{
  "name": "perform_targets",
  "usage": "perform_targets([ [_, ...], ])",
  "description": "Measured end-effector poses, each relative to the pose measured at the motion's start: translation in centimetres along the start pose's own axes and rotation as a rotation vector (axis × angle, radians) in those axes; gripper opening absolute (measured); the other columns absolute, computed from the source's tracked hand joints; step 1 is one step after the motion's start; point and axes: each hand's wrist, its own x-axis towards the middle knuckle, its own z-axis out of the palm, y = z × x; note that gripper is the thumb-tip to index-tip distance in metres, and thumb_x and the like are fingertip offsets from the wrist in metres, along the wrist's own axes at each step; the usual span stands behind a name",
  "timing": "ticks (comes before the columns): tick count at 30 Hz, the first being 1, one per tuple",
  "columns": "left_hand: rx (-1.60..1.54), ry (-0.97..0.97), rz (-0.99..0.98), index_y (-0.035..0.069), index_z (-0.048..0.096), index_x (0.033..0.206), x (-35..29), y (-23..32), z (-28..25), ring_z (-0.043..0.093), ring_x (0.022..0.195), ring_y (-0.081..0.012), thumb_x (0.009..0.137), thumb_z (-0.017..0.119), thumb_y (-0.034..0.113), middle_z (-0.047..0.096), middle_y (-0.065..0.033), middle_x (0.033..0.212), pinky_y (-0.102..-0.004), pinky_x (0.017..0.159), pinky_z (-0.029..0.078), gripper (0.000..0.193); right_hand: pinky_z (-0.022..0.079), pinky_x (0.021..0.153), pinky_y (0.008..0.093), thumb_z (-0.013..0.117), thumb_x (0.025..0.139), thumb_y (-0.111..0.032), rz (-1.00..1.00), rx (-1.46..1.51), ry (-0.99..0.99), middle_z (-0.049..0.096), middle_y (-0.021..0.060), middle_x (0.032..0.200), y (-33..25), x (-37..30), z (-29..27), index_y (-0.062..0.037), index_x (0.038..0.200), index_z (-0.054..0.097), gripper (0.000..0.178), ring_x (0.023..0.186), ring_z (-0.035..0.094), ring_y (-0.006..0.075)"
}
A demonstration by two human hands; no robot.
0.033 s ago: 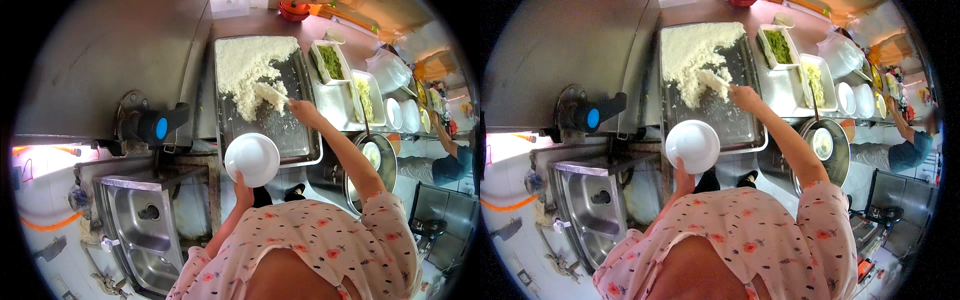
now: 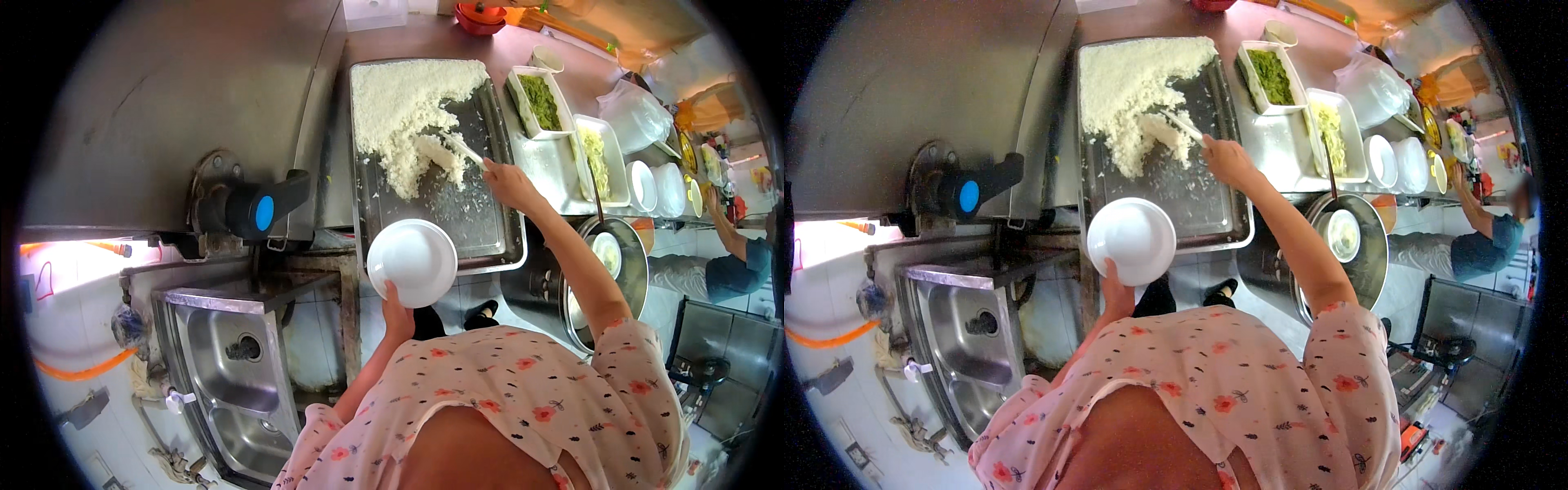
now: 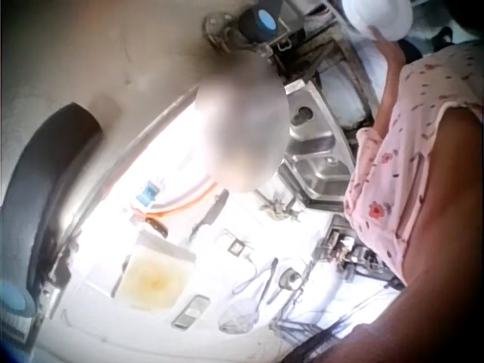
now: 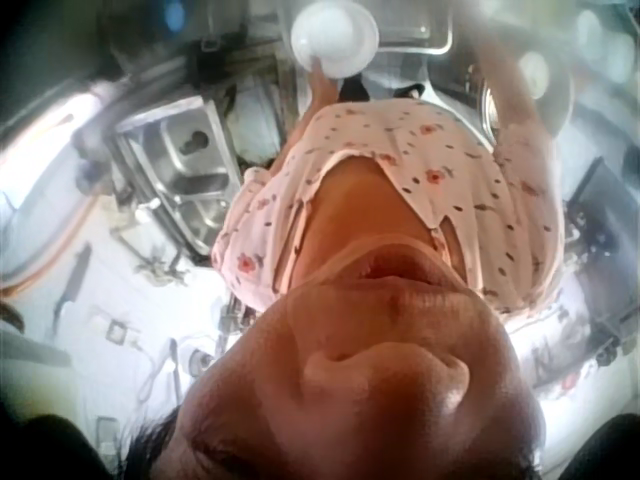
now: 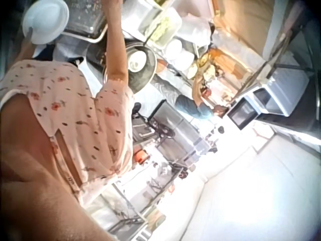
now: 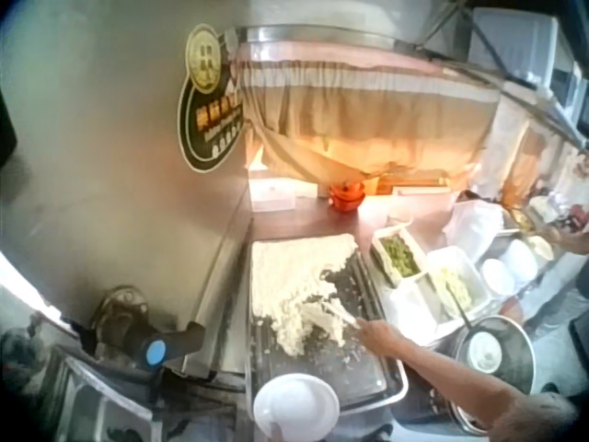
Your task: The person scoops white rice from a large tray into a bowl using a spatula, then adds shredded cabbage and a green vegetable using chopsticks. This process is repeated for multiple bowls, which are placed into a large metal pot.
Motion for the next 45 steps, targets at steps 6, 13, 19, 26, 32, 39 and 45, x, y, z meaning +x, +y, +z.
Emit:
perform_targets([
  [6,0.092,0.046,-0.018,0.005,0.033,0.131,-0.2,0.7,1.3,0.046,0.109,-0.0186,0.089,0.044,0.050,0.045,-0.0075,0.123,-0.0313,0.089,0.040,0.062,0.049,0.060,0.0409,0.043,0.085,-0.015,0.092,-0.175,-0.092,0.062,0.0173,0.078,-2.4,-1.2,3.6,-0.0020,0.126,0.041,0.043,0.076,0.061,0.0322],
  [13,0.092,0.028,0.009,-0.001,0.027,0.133,-1.2,0.8,2.9,0.042,0.118,-0.0252,0.093,0.038,0.040,0.039,-0.0143,0.131,-0.0368,0.099,0.035,0.058,0.052,0.057,0.0395,0.059,0.067,-0.015,0.048,-0.043,-0.111,0.065,0.0130,0.081,-3.5,4.4,-0.6,-0.0032,0.082,0.065,0.020,0.073,0.064,0.0262],
  [19,0.431,0.067,0.063,-0.002,0.041,0.126,-0.4,-0.9,2.8,0.045,0.113,-0.0209,0.093,0.039,0.039,0.044,-0.0148,0.127,-0.0339,0.097,0.034,0.053,0.052,0.061,0.0395,0.057,0.070,-0.012,0.143,0.067,0.106,0.064,0.0158,0.080,-3.0,4.3,4.8,-0.0002,0.081,0.063,0.017,0.074,0.064,0.0303],
  [26,0.055,0.018,0.043,0.001,0.037,0.128,-1.3,1.6,2.9,0.049,0.110,-0.0198,0.092,0.042,0.040,0.048,-0.0109,0.122,-0.0325,0.091,0.040,0.053,0.050,0.067,0.0434,0.048,0.083,-0.025,-0.031,0.037,-0.136,0.063,0.0158,0.083,-6.4,1.6,0.1,-0.0050,0.096,0.059,0.027,0.076,0.062,0.0318],
  [32,0.061,0.019,-0.039,0.005,0.034,0.130,0.2,0.3,0.4,0.047,0.110,-0.0186,0.091,0.045,0.041,0.046,-0.0077,0.123,-0.0300,0.089,0.040,0.054,0.048,0.066,0.0384,0.044,0.089,-0.027,-0.085,0.276,-0.258,0.062,0.0184,0.082,-6.9,-0.7,4.5,-0.0094,0.123,0.050,0.039,0.074,0.061,0.0306],
  [39,-0.048,0.051,-0.024,0.007,0.029,0.133,-0.3,-0.2,1.3,0.044,0.113,-0.0181,0.091,0.046,0.040,0.044,-0.0064,0.125,-0.0307,0.093,0.037,0.056,0.047,0.071,0.0377,0.047,0.088,-0.032,0.252,0.525,-0.066,0.062,0.0200,0.084,-3.8,2.6,5.1,-0.0136,0.121,0.052,0.038,0.077,0.061,0.0305],
  [45,-0.095,-0.020,0.018,0.006,0.029,0.133,-0.2,-0.4,0.1,0.043,0.115,-0.0180,0.091,0.045,0.039,0.043,-0.0074,0.126,-0.0309,0.093,0.037,0.056,0.045,0.062,0.0328,0.049,0.089,-0.028,0.092,0.418,-0.394,0.059,0.0103,0.070,-6.6,-1.3,1.2,-0.0131,0.124,0.050,0.038,0.063,0.056,0.0194],
])
